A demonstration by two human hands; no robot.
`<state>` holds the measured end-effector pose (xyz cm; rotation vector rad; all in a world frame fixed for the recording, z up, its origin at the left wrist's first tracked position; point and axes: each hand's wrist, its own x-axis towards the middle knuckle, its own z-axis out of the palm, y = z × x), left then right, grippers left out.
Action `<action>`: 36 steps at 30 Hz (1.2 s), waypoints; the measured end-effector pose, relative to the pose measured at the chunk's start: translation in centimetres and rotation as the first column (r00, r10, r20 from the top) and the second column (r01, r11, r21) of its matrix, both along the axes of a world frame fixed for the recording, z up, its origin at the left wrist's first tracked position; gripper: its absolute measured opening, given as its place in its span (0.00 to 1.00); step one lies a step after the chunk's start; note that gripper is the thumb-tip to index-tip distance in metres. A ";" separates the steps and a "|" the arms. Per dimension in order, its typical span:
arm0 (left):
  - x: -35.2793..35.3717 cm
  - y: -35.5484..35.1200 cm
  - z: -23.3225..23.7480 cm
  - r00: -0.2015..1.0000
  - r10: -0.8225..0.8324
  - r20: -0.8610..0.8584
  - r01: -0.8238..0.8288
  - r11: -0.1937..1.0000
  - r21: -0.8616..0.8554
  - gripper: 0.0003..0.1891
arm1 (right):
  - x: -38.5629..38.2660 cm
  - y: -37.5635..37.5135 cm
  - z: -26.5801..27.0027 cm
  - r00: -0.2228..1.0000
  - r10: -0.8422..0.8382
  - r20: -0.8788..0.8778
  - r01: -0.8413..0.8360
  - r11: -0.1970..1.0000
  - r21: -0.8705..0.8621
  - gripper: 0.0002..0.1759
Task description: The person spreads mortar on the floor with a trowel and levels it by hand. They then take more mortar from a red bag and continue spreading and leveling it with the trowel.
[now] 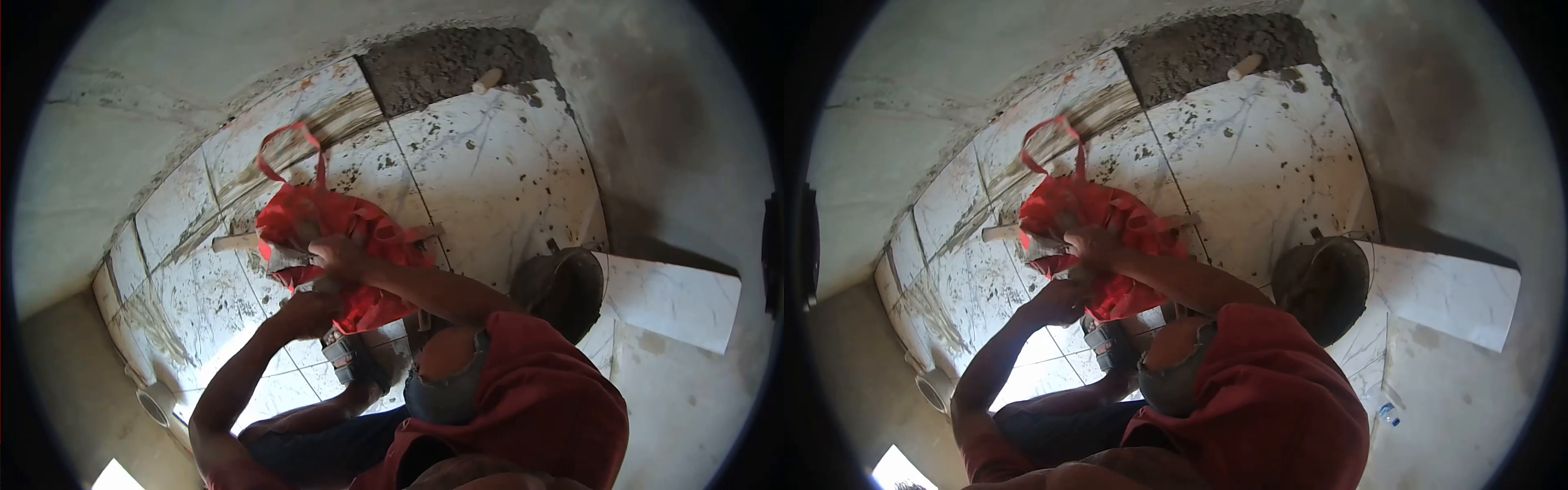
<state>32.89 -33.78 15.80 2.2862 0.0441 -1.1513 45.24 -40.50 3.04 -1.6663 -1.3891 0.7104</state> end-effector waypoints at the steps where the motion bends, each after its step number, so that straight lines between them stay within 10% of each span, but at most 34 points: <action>1: 1.0 -0.5 0.7 0.965 0.018 0.262 0.008 0.995 -0.098 0.12 | 1.0 -0.7 1.5 0.999 -0.032 -0.018 0.034 0.993 0.111 0.10; 4: 5.1 -2.9 3.4 0.642 0.065 0.764 0.095 0.982 -0.163 0.10 | 7.9 -5.0 8.9 0.968 -0.226 0.105 0.208 0.965 0.162 0.11; 9: 11.6 -5.9 -0.4 0.389 -0.037 0.921 0.163 0.986 -0.029 0.14 | 15.7 -8.4 8.7 0.872 -0.324 0.367 0.299 0.946 0.124 0.14; 12: 11.9 -6.8 -4.7 0.586 -0.075 0.807 0.101 0.995 0.020 0.12 | 17.5 -9.8 3.3 0.791 -0.179 0.586 0.226 0.974 -0.008 0.18; 15: 9.7 -4.9 -7.2 0.556 -0.393 0.732 0.419 0.893 0.161 0.14 | 15.5 -12.7 5.8 0.910 -0.354 0.216 0.347 0.935 0.069 0.18; 18: 7.3 -1.4 -7.3 0.748 -0.302 0.591 0.388 0.922 -0.019 0.19 | 14.1 -16.6 5.1 0.795 -0.573 0.201 0.586 0.810 -0.009 0.24; 21: 5.8 2.2 -4.7 0.918 -0.097 0.383 0.273 0.856 -0.439 0.21 | 12.3 -17.9 2.0 0.565 -0.608 0.558 0.737 0.676 -0.011 0.32; 23: 4.8 3.2 -3.3 0.992 0.028 0.123 0.027 0.906 -0.422 0.21 | 10.8 -16.4 1.9 0.627 -0.758 -0.179 0.719 0.652 -0.242 0.38; 26: 2.7 4.0 -3.1 0.976 0.104 0.190 -0.055 0.967 -0.247 0.21 | 8.5 -12.8 4.0 0.717 -0.549 -0.429 0.427 0.833 -0.352 0.36; 31: 6.6 9.4 -1.3 0.566 -0.003 0.824 -0.342 0.909 0.239 0.27 | 9.6 -7.3 6.9 0.888 -0.325 -0.325 0.301 0.946 -0.123 0.26; 34: 5.6 11.1 -3.9 0.457 0.245 0.855 -0.515 0.856 0.030 0.30 | 12.5 -5.4 14.8 0.842 -0.231 -0.487 0.321 0.940 0.110 0.24; 36: 4.7 11.1 -6.3 0.542 0.244 0.804 -0.483 0.873 0.061 0.37 | 15.3 -6.1 17.0 0.955 -0.130 -0.268 0.198 0.950 0.242 0.24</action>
